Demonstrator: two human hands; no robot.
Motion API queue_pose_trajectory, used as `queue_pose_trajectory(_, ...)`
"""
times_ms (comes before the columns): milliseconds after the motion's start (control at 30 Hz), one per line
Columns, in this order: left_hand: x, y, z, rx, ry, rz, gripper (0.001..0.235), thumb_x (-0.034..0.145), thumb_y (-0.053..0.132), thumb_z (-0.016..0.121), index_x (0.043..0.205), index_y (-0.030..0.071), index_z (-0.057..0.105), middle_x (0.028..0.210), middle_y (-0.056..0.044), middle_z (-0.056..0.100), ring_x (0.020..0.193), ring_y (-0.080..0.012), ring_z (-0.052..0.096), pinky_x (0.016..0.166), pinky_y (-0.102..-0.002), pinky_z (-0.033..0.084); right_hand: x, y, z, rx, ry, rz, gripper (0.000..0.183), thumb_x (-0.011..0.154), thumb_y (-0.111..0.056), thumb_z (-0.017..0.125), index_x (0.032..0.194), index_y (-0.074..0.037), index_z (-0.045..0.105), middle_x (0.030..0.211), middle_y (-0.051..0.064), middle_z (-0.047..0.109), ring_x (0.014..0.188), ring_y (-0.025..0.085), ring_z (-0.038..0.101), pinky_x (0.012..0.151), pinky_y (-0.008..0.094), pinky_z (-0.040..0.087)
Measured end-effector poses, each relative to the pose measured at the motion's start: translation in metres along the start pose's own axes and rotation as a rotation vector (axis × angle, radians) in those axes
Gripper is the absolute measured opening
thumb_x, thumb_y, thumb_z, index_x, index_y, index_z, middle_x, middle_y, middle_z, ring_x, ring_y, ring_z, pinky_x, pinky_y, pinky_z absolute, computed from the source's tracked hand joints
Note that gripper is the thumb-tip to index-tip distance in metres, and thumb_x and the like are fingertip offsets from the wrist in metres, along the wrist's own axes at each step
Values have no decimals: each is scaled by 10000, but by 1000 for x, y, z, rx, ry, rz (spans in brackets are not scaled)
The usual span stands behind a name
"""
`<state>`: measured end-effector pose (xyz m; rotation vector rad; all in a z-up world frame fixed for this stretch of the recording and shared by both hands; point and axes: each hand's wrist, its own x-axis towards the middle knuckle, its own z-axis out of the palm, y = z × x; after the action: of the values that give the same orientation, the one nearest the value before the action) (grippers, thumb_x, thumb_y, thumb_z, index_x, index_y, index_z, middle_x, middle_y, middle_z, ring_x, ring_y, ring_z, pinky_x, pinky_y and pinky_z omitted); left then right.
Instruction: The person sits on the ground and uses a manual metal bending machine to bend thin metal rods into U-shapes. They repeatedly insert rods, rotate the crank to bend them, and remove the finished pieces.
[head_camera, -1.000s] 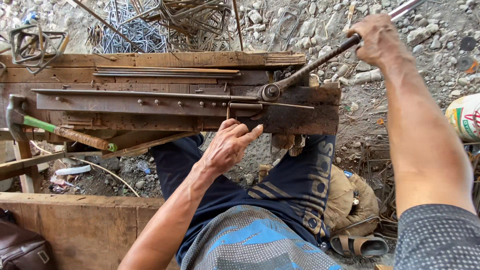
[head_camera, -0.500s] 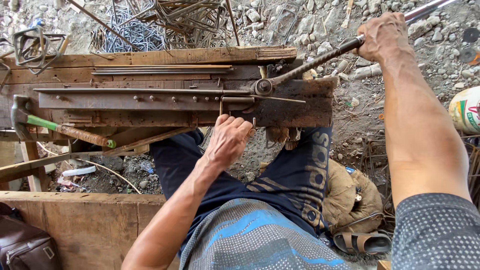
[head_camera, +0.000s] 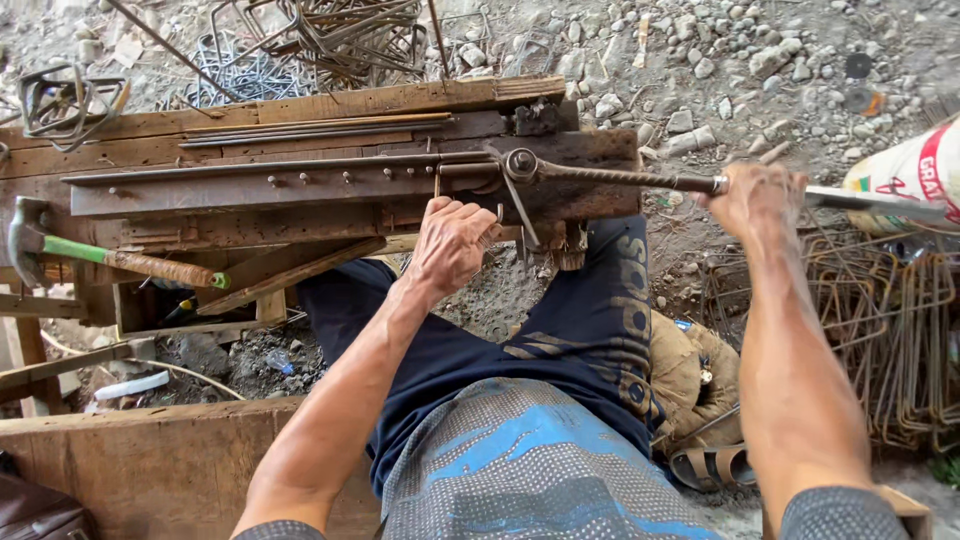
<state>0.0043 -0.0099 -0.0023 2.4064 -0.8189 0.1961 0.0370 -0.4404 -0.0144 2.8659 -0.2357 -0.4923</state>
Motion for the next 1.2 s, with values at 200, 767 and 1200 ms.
queue_pose_trajectory(200,-6,-21,23,-41,-17,-76,312,1035,395,529,836,180,637,698,-20,596,741,-185,634,939,-348,391,-111,-32,-27,345,-20,125,314,1009,-392,668,933,-88,691,750,90,674,928,321,662,1008,502,407)
queue_pose_trajectory(767,-1,-12,9,-31,0,-15,216,1004,359,581,910,171,630,750,-56,606,803,-231,664,906,-351,414,-132,-35,-15,449,53,103,227,974,-317,688,947,-95,654,742,84,653,774,302,637,825,453,415)
queue_pose_trajectory(1200,-23,-18,-30,261,228,141,113,974,160,679,1066,101,708,1145,-77,599,1255,-323,489,1112,-511,369,-80,-14,28,324,105,120,385,868,-527,787,909,-157,687,869,74,736,817,272,658,995,491,353)
